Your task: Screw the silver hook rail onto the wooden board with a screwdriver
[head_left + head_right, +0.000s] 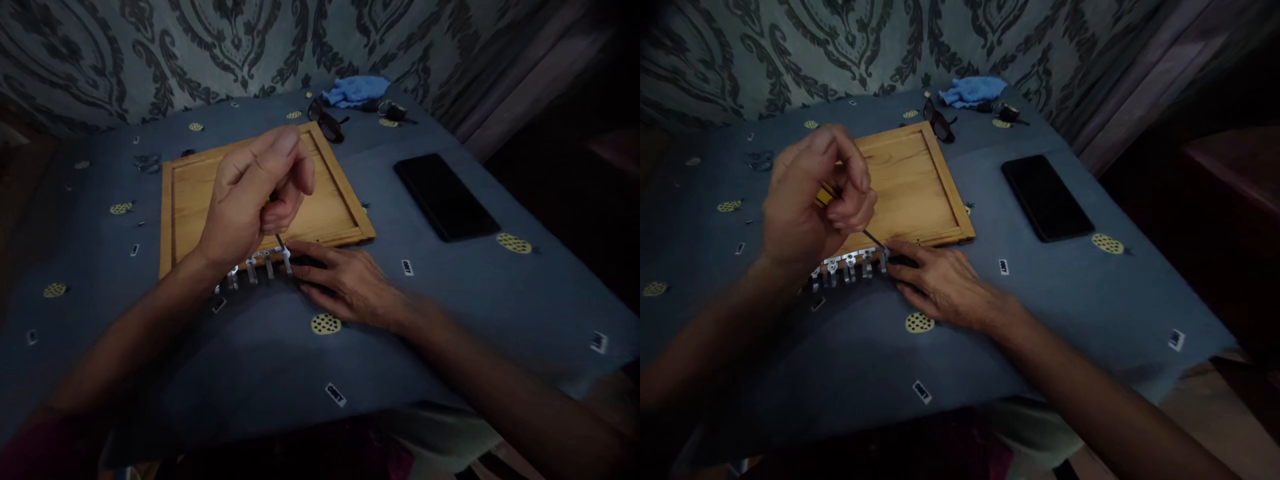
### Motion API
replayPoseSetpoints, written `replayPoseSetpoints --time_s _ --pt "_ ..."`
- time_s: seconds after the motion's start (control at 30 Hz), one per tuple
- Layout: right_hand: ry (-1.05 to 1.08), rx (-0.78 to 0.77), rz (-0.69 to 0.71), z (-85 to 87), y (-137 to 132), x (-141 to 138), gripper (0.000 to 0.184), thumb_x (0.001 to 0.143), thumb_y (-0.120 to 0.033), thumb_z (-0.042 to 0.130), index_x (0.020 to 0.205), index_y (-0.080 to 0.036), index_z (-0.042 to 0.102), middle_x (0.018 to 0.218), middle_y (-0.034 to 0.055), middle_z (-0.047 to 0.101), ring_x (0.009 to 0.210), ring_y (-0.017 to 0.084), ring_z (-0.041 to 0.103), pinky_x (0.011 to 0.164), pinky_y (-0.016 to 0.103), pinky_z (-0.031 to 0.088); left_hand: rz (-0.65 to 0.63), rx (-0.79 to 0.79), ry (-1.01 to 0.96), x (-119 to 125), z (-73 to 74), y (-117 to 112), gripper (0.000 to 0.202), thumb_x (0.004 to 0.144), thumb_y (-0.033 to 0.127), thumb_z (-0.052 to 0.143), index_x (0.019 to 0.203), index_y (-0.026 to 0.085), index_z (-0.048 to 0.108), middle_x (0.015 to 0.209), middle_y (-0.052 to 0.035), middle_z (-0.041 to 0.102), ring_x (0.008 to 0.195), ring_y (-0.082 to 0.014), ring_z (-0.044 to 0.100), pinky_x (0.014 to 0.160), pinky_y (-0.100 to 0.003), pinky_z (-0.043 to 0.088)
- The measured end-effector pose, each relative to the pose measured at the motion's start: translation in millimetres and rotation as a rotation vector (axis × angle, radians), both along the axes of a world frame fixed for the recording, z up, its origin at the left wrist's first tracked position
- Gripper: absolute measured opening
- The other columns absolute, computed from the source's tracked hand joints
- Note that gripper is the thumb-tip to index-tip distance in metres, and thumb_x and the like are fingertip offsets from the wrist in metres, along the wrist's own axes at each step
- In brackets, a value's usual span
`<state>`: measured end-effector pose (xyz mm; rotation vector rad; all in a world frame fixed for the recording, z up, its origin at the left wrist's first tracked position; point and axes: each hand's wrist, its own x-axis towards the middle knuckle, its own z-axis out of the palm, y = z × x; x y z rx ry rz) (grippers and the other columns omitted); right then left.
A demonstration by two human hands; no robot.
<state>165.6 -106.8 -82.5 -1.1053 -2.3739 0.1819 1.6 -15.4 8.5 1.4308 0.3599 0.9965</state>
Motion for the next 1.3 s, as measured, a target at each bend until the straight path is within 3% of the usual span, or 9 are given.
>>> replayPoseSetpoints --time_s 0.23,0.37,0.5,0.6,0.77,0.97,1.3 --pt "-0.017 -0.045 -0.001 1.4 1 1 0.032 0.102 -0.026 0.053 0.125 -0.020 0.075 0.152 0.0133 0.061 0.111 0.028 0.076 0.081 0.038 0.064 -0.246 0.042 0.097 3 0.3 10 0.036 0.096 0.043 0.065 0.069 0.019 0.062 0.046 0.0074 0.032 0.035 -0.0044 0.021 0.039 -0.020 0.021" --pt "-0.039 -0.080 -0.005 3.3 0 0 0.034 0.101 -0.026 0.054 0.128 -0.021 0.074 0.154 0.0130 0.060 0.111 0.028 0.076 0.083 0.038 0.064 -0.270 0.037 0.184 3 3.3 15 0.036 0.097 0.044 0.065 0.071 0.018 0.066 0.046 0.0058 0.039 0.034 -0.0049 0.027 0.039 -0.020 0.022" --pt "-0.033 -0.075 -0.016 3.9 0 -1 0.033 0.100 -0.025 0.055 0.127 -0.021 0.074 0.153 0.0122 0.060 0.108 0.027 0.076 0.081 0.036 0.062 -0.285 0.018 0.190 7 6.3 15 0.038 0.100 0.038 0.059 0.069 0.018 0.065 0.042 0.0085 0.029 0.033 -0.0037 0.019 0.037 -0.019 0.021" --pt "-0.032 -0.065 -0.014 3.1 -1 0 0.032 0.100 -0.025 0.055 0.125 -0.021 0.074 0.153 0.0113 0.061 0.110 0.025 0.075 0.080 0.034 0.061 -0.239 -0.006 0.100 11 6.1 10 0.040 0.098 0.041 0.063 0.064 0.019 0.062 0.040 0.0104 0.024 0.031 -0.0033 0.015 0.034 -0.019 0.019" --pt "-0.023 -0.062 -0.013 1.3 -1 1 0.033 0.099 -0.023 0.056 0.126 -0.021 0.074 0.153 0.0118 0.061 0.112 0.026 0.075 0.081 0.034 0.061 -0.042 -0.050 0.019 16 4.1 -2 0.043 0.093 0.043 0.072 0.060 0.018 0.058 0.041 0.0100 0.029 0.031 -0.0027 0.020 0.034 -0.018 0.021" --pt "-0.020 -0.052 0.003 1.0 1 0 0.036 0.097 -0.022 0.057 0.128 -0.020 0.074 0.152 0.0135 0.061 0.111 0.029 0.076 0.079 0.036 0.062 0.139 -0.020 -0.023 17 -1.8 -8 0.046 0.092 0.052 0.072 0.061 0.021 0.058 0.042 0.0098 0.024 0.032 -0.0055 0.022 0.034 -0.021 0.022" --pt "-0.026 -0.077 -0.011 4.2 0 0 0.034 0.094 -0.021 0.059 0.124 -0.020 0.076 0.150 0.0131 0.063 0.102 0.029 0.078 0.075 0.038 0.061 0.124 0.021 -0.048 16 -7.4 -8 0.050 0.088 0.063 0.072 0.063 0.022 0.059 0.042 0.0102 0.024 0.032 -0.0057 0.021 0.034 -0.022 0.020"
